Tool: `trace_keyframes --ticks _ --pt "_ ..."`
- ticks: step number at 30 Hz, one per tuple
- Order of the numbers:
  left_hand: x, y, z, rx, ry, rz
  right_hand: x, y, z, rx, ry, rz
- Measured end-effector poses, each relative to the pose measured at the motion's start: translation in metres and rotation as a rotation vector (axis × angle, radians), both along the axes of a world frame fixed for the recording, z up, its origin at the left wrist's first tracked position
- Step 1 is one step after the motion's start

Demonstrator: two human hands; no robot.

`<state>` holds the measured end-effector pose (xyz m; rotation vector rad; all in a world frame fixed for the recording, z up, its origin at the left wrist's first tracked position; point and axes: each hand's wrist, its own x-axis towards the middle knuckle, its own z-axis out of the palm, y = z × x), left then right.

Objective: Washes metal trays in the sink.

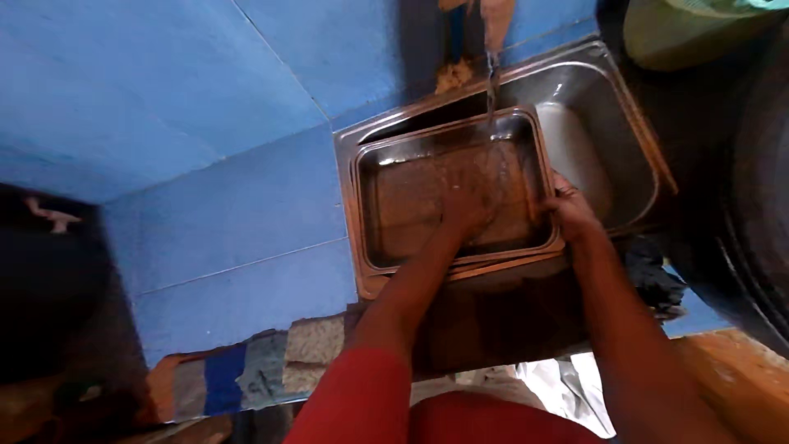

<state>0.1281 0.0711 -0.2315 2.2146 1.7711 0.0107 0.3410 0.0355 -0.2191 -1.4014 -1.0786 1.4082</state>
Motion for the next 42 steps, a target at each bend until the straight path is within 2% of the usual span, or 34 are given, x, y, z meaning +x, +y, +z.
trace_keyframes --ticks 1,2,4,7,9,10,12,15,16,18,19,21,24,26,28,33,37,39,42 --pt "-0.007 0.002 -0.002 -0.007 0.015 -0.126 0.0 0.0 -0.002 0.011 0.006 -0.005" --pt "-0.017 0.008 -0.004 -0.015 0.011 -0.162 0.0 -0.001 -0.002 0.007 0.005 -0.012" --pt "-0.039 0.023 -0.001 0.014 -0.005 -0.118 0.0 -0.002 0.001 0.01 -0.014 -0.009" --pt "-0.072 0.023 0.036 0.109 -0.005 -0.207 0.002 -0.005 0.004 0.025 -0.019 0.022" --pt "-0.111 0.012 0.048 0.289 -0.056 -0.228 0.001 -0.005 0.006 0.001 -0.035 0.014" --pt "-0.136 0.006 0.051 0.36 -0.091 -0.181 0.001 -0.004 0.005 -0.005 -0.037 0.008" --pt "-0.203 -0.015 0.054 0.346 -0.085 0.042 0.003 -0.003 0.002 -0.01 -0.019 -0.006" --pt "-0.333 -0.072 0.022 0.402 0.079 0.418 0.002 -0.003 0.004 -0.021 -0.016 -0.013" --pt "-0.368 -0.095 0.013 0.388 0.158 0.553 0.001 -0.003 0.006 -0.023 -0.015 -0.019" --pt "-0.403 -0.129 0.008 0.261 0.228 0.807 0.001 -0.003 0.008 -0.025 -0.016 0.0" --pt "-0.405 -0.136 0.012 0.195 0.214 0.883 0.002 -0.003 0.008 -0.034 -0.025 0.004" --pt "-0.383 -0.13 0.022 0.156 0.172 0.863 0.002 -0.005 0.011 -0.073 -0.056 -0.014" --pt "-0.324 -0.087 0.023 0.267 0.072 0.549 -0.002 -0.008 0.017 -0.1 -0.111 -0.045" --pt "-0.27 -0.052 0.032 0.157 0.05 0.375 -0.005 -0.011 0.021 -0.092 -0.135 -0.047" --pt "-0.241 -0.032 0.032 0.076 0.081 0.222 -0.003 -0.012 0.02 -0.055 -0.149 -0.064" --pt "-0.236 -0.028 0.05 -0.096 0.105 -0.003 0.001 -0.009 0.018 -0.024 -0.12 -0.059" --pt "-0.24 -0.016 0.051 -0.14 0.19 -0.17 -0.001 -0.01 0.02 -0.018 -0.117 -0.044" --pt "-0.262 -0.023 0.047 0.006 0.111 -0.111 -0.003 -0.009 0.021 -0.01 -0.094 -0.035" --pt "-0.34 -0.063 0.029 0.398 -0.105 0.278 -0.002 -0.008 0.017 0.008 -0.062 -0.014"
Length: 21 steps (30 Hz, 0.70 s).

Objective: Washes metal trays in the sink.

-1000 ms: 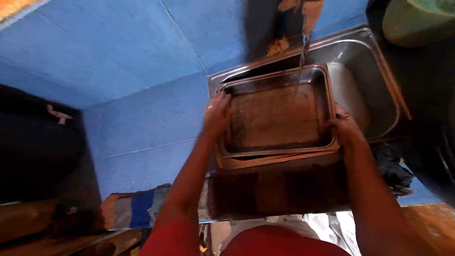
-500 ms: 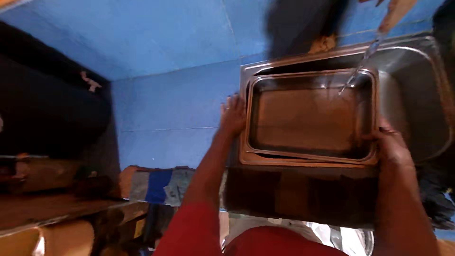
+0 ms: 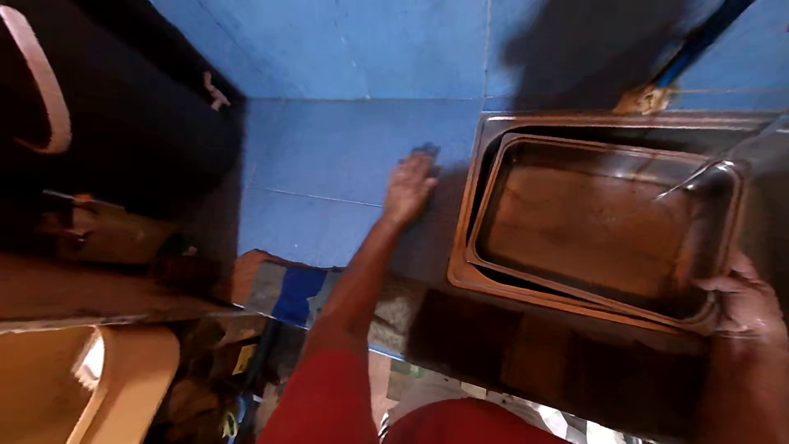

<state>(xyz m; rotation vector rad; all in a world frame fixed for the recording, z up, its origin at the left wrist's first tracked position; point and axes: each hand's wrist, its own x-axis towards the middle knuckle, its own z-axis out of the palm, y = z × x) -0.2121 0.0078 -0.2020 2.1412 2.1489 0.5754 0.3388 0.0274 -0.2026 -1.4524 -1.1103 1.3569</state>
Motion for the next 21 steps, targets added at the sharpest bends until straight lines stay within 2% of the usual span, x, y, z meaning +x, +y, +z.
trace_keyframes --ticks 2,4,6,7,9,11,14,16,18,21 --pt "-0.064 -0.049 -0.007 0.067 -0.016 0.322 0.0 0.0 0.0 -0.026 -0.009 -0.028" --pt "-0.113 -0.095 -0.011 -0.058 0.018 0.687 -0.001 0.0 0.0 -0.048 -0.024 -0.05" --pt "-0.131 -0.117 -0.01 -0.223 0.006 0.907 -0.002 0.001 0.0 -0.043 -0.027 -0.045" --pt "-0.128 -0.115 -0.007 -0.266 0.017 0.93 -0.003 0.001 0.0 -0.036 -0.03 -0.037" --pt "-0.112 -0.091 -0.006 -0.258 0.059 0.823 -0.003 0.001 -0.001 -0.028 -0.031 -0.021" --pt "-0.088 -0.045 -0.01 -0.182 0.056 0.638 -0.006 0.001 0.0 -0.036 -0.035 -0.025" --pt "-0.016 0.038 -0.003 -0.236 0.005 0.346 -0.005 0.001 -0.002 -0.026 -0.022 -0.026" --pt "0.04 0.075 -0.002 -0.29 0.073 0.122 -0.005 -0.001 -0.002 -0.012 -0.026 -0.019" --pt "0.081 0.09 -0.003 -0.278 0.129 -0.092 -0.005 -0.002 -0.001 -0.014 -0.049 -0.011" --pt "0.091 0.087 -0.003 -0.337 0.137 -0.259 -0.007 -0.001 0.004 -0.056 -0.083 -0.036"
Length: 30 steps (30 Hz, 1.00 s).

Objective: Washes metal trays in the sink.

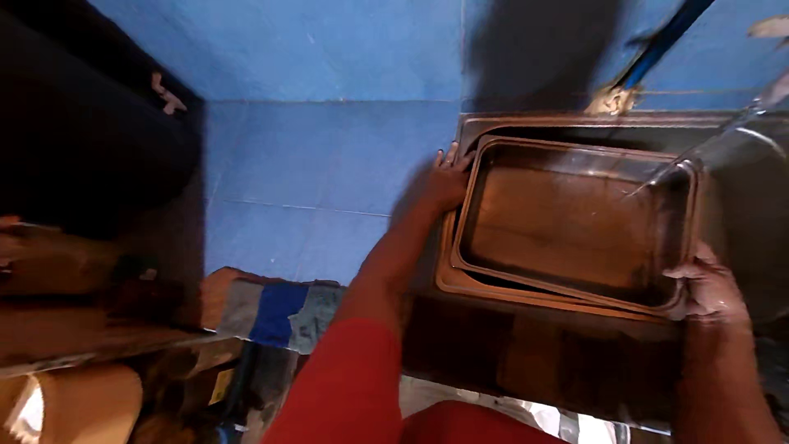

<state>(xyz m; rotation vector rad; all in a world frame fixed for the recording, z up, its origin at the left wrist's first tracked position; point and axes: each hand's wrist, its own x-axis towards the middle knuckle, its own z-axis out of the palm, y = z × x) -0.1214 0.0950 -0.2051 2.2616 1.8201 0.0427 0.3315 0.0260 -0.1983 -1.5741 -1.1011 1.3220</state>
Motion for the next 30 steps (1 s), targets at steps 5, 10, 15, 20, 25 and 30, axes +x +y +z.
trace_keyframes --ticks 5,10,15,20,25,30 --pt "-0.008 -0.015 0.031 -0.105 -0.025 -0.119 -0.002 -0.001 0.002 -0.035 0.036 -0.041" --pt "0.037 -0.019 0.032 0.079 0.051 -0.134 0.005 0.0 -0.006 -0.054 0.089 -0.055" --pt "0.132 -0.036 -0.015 -0.095 0.092 -0.408 0.006 0.0 -0.006 -0.089 0.121 -0.047" --pt "0.204 -0.017 -0.036 -0.012 -0.106 -0.322 0.004 0.005 -0.007 -0.112 0.141 -0.042" --pt "0.229 -0.01 -0.038 -0.059 -0.038 -0.407 0.006 0.004 -0.008 -0.07 0.03 0.009" --pt "0.156 0.017 0.001 0.019 0.021 0.004 0.009 0.005 -0.011 -0.054 -0.004 0.034"
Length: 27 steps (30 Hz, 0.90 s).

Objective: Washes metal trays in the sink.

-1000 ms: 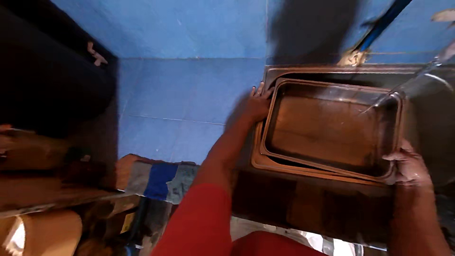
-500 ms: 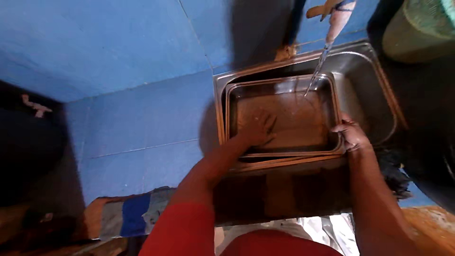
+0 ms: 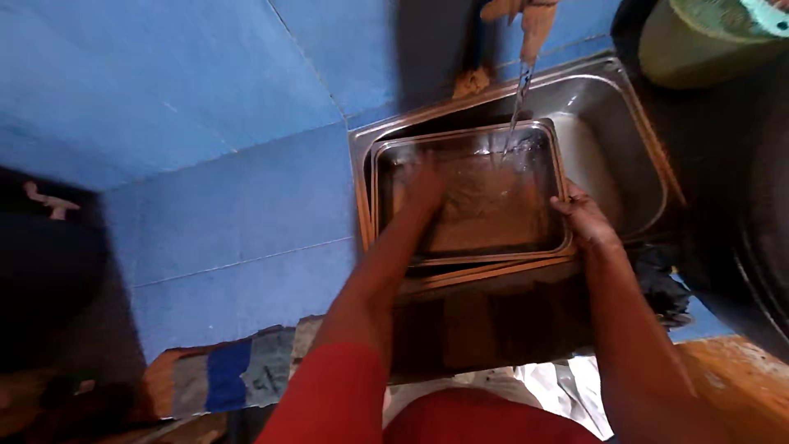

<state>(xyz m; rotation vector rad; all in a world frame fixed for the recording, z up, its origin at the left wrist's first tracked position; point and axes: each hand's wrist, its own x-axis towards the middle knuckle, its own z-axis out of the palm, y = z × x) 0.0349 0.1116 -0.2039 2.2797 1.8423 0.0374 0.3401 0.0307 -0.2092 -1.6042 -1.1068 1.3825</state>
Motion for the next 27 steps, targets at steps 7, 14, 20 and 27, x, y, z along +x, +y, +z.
trace_keyframes --ticks 7,14,20,27 --pt "-0.074 -0.039 0.048 -0.125 0.004 0.607 -0.003 0.003 0.0 0.075 0.062 -0.026" --pt "-0.089 -0.035 0.052 -0.158 -0.267 0.656 0.004 0.022 -0.001 0.09 0.042 -0.015" --pt "-0.11 -0.031 0.083 0.055 -0.712 0.711 -0.01 0.068 0.004 0.19 0.058 0.03" --pt "-0.093 -0.024 0.136 0.313 -0.66 0.588 -0.069 0.044 -0.024 -0.019 0.143 -0.619"
